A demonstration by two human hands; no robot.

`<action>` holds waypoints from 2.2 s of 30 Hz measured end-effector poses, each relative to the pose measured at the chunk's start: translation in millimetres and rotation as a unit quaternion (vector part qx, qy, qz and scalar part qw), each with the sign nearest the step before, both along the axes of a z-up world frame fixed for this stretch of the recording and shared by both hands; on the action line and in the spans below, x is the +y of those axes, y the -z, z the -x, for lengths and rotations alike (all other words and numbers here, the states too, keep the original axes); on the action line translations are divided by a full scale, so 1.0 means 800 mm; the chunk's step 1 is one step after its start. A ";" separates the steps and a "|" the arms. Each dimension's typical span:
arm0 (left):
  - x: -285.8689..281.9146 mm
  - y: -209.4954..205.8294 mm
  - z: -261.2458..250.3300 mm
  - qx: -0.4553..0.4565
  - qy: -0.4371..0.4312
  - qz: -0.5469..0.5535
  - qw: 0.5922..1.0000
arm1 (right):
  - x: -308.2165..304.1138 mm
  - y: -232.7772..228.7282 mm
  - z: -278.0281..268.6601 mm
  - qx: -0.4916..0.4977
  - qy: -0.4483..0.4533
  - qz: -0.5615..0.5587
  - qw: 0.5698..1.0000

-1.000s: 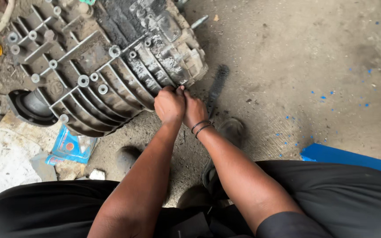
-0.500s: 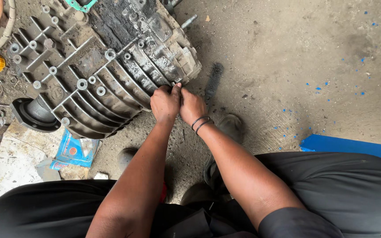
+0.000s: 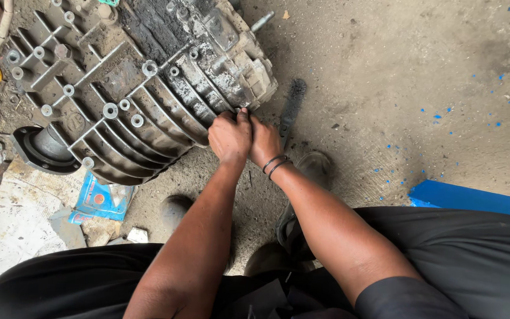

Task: The person is cleaning a large, dirty engine block using a wire brush. They scrub the surface of the engine casing, focusing on removing grime and residue from the metal. The person holds the engine steady with one hand while scrubbing with the other.

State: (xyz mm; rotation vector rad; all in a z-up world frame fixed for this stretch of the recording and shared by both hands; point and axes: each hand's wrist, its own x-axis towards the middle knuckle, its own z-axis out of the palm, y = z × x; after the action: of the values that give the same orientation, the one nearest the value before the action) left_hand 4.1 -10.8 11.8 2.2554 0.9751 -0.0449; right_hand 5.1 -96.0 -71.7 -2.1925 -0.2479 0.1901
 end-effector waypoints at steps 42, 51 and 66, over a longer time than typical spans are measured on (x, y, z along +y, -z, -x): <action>0.021 -0.001 0.042 -0.058 0.323 -0.253 0.910 | -0.046 0.025 0.025 0.111 0.015 0.131 0.985; 0.028 -0.047 0.006 0.218 0.457 -0.339 0.793 | -0.047 0.006 0.028 0.123 -0.019 0.097 0.987; 0.054 -0.060 0.026 0.283 0.477 -0.229 0.800 | -0.062 -0.004 0.027 0.141 -0.036 0.128 0.981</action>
State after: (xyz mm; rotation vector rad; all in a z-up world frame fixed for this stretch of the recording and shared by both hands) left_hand -16.8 32.1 60.1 3.0444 -0.0454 -1.0752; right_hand -16.8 -145.4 -68.5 -2.3757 -0.1488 0.5979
